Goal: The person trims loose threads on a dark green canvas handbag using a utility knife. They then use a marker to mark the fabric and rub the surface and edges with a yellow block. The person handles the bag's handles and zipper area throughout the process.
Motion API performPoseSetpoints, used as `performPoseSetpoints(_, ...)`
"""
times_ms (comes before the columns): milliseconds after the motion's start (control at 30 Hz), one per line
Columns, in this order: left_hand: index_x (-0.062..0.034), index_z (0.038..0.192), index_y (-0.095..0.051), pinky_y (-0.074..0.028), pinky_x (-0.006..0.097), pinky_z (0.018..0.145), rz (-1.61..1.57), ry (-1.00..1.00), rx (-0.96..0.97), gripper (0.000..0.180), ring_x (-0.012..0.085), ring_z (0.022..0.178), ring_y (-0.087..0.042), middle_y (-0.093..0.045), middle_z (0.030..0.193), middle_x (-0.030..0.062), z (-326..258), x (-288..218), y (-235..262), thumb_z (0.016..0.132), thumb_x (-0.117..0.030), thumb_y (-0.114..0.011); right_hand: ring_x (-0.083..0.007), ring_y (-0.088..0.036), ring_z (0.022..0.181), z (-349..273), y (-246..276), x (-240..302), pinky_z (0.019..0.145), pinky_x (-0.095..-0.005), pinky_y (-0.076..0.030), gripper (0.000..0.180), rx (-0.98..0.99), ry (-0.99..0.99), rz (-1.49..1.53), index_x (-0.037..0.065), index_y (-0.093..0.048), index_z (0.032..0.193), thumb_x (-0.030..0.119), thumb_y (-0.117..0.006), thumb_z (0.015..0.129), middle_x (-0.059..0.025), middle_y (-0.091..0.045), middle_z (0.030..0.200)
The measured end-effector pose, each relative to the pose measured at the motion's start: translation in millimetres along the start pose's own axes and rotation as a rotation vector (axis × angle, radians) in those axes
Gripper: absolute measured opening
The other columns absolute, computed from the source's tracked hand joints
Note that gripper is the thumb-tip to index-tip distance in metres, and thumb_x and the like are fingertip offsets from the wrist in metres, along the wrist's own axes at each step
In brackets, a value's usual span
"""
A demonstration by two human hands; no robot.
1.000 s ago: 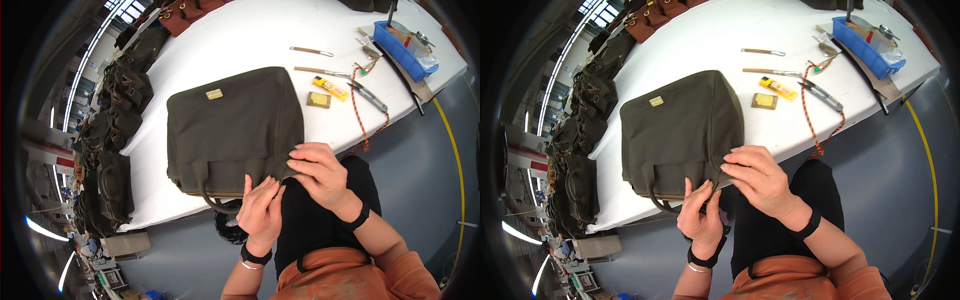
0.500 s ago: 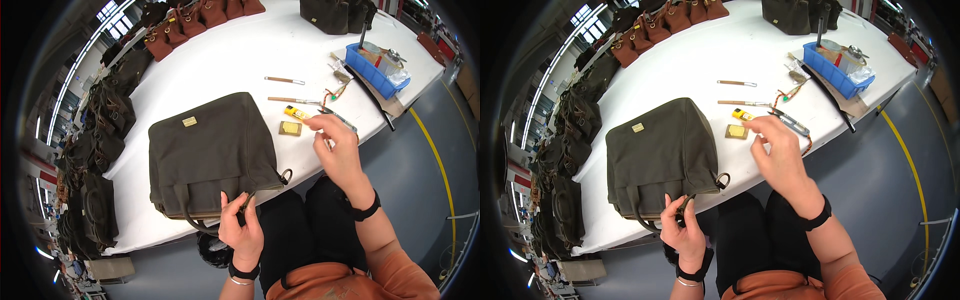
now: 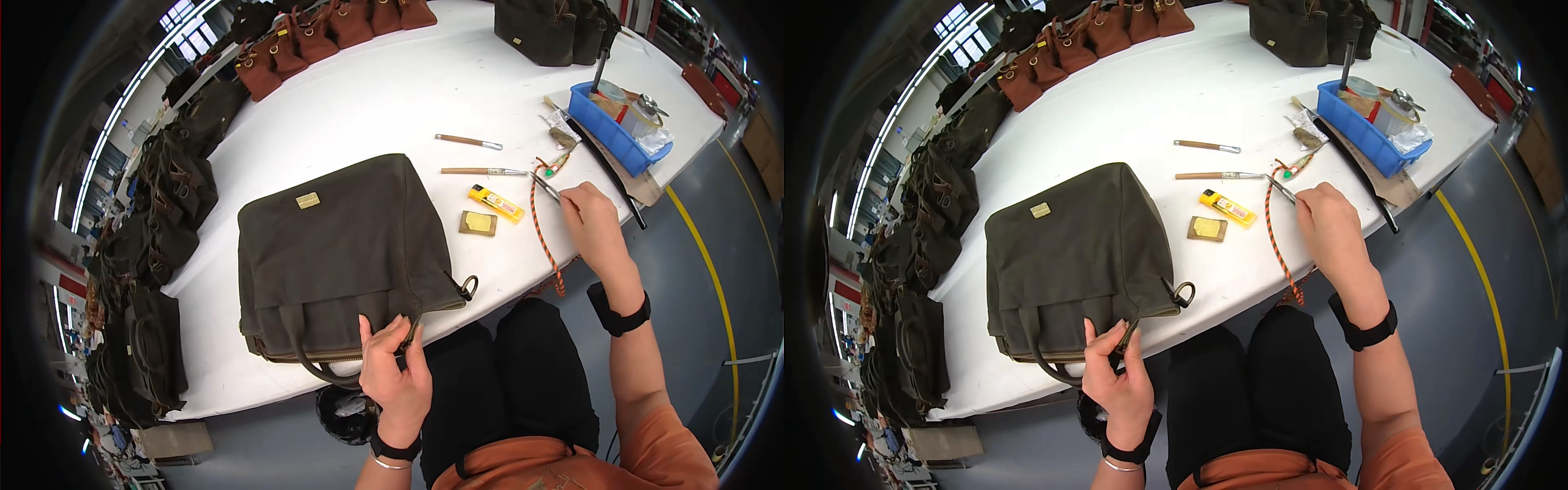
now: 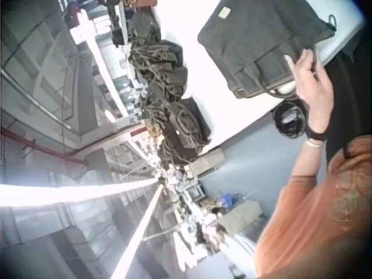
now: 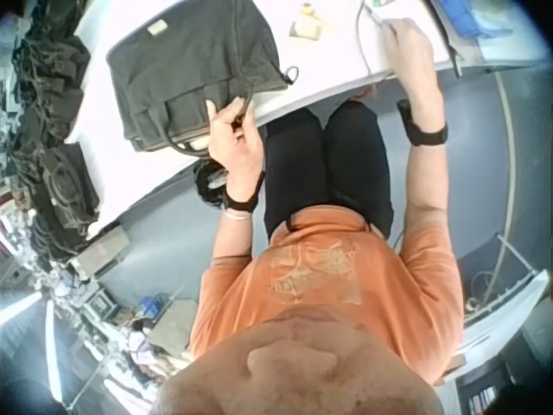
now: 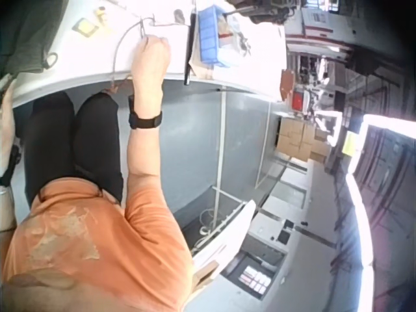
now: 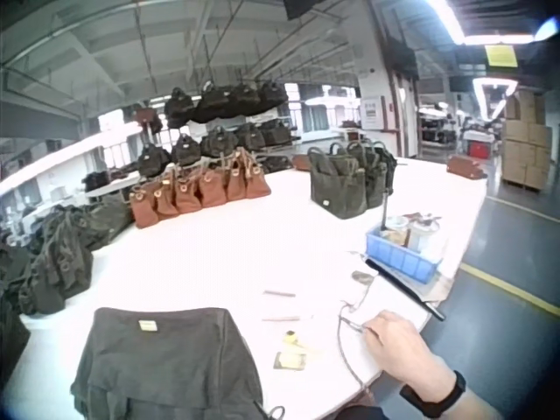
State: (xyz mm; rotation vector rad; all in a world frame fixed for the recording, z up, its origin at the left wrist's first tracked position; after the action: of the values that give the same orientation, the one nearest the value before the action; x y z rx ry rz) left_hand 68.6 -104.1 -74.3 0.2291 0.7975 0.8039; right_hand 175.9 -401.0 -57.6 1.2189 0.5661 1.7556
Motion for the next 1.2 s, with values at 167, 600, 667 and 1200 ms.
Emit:
performPoseSetpoints(167,0.0019,0.096,-0.061,-0.042,0.056,0.109,-0.001,0.014,0.009,0.01,0.0219,0.083,-0.072,-0.071,0.089,0.011,0.1,-1.4,-1.6,0.089,0.002,-0.068,-0.0387,-0.064,0.081,2.1,0.6,-8.9,0.077,-0.0434,-0.051,0.016,-0.082,0.014,0.015,-0.004,-0.07,0.096,0.007,-0.059,0.091,-0.0212,-0.065,0.088)
performPoseSetpoints(600,0.0016,0.097,-0.06,-0.04,0.053,0.11,-0.112,0.08,-0.024,0.011,0.0182,0.075,-0.071,-0.073,0.086,0.0127,1.8,2.7,2.4,0.09,0.002,-0.068,-0.0367,-0.064,0.095,72.3,-7.0,-39.5,0.083,-0.0428,-0.051,0.018,0.176,0.392,-0.282,0.001,-0.068,0.097,0.001,-0.054,0.086,-0.0166,-0.065,0.101)
performPoseSetpoints(667,0.0014,0.097,-0.063,-0.046,0.056,0.105,-0.118,0.075,-0.008,0.016,0.0276,0.087,-0.073,-0.072,0.091,0.0146,1.8,2.7,3.9,0.085,0.004,-0.073,-0.0367,-0.063,0.091,81.5,-6.1,-40.7,0.079,-0.0455,-0.051,0.008,0.172,0.414,-0.258,0.001,-0.063,0.088,0.005,-0.056,0.089,-0.0173,-0.063,0.093)
performPoseSetpoints(1200,0.0009,0.094,-0.06,-0.042,0.057,0.108,-0.036,0.038,-0.015,0.011,0.0235,0.084,-0.073,-0.073,0.09,0.0114,-1.7,-0.5,-0.9,0.088,0.002,-0.07,-0.0414,-0.068,0.086,42.0,-2.3,-1.6,0.078,-0.0453,-0.054,0.026,0.43,0.146,-0.39,-0.006,-0.061,0.1,0.011,-0.067,0.081,-0.0252,-0.068,0.086)
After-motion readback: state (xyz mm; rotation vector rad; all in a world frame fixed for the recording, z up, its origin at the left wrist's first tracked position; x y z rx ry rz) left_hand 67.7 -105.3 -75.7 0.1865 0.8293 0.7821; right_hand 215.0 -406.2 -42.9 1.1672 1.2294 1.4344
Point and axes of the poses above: each hand's wrist, its own z-axis towards the middle knuckle, its own y-axis out of the back of the hand, x = y × z, the point moved 3 cm from there along z, towards the middle knuckle
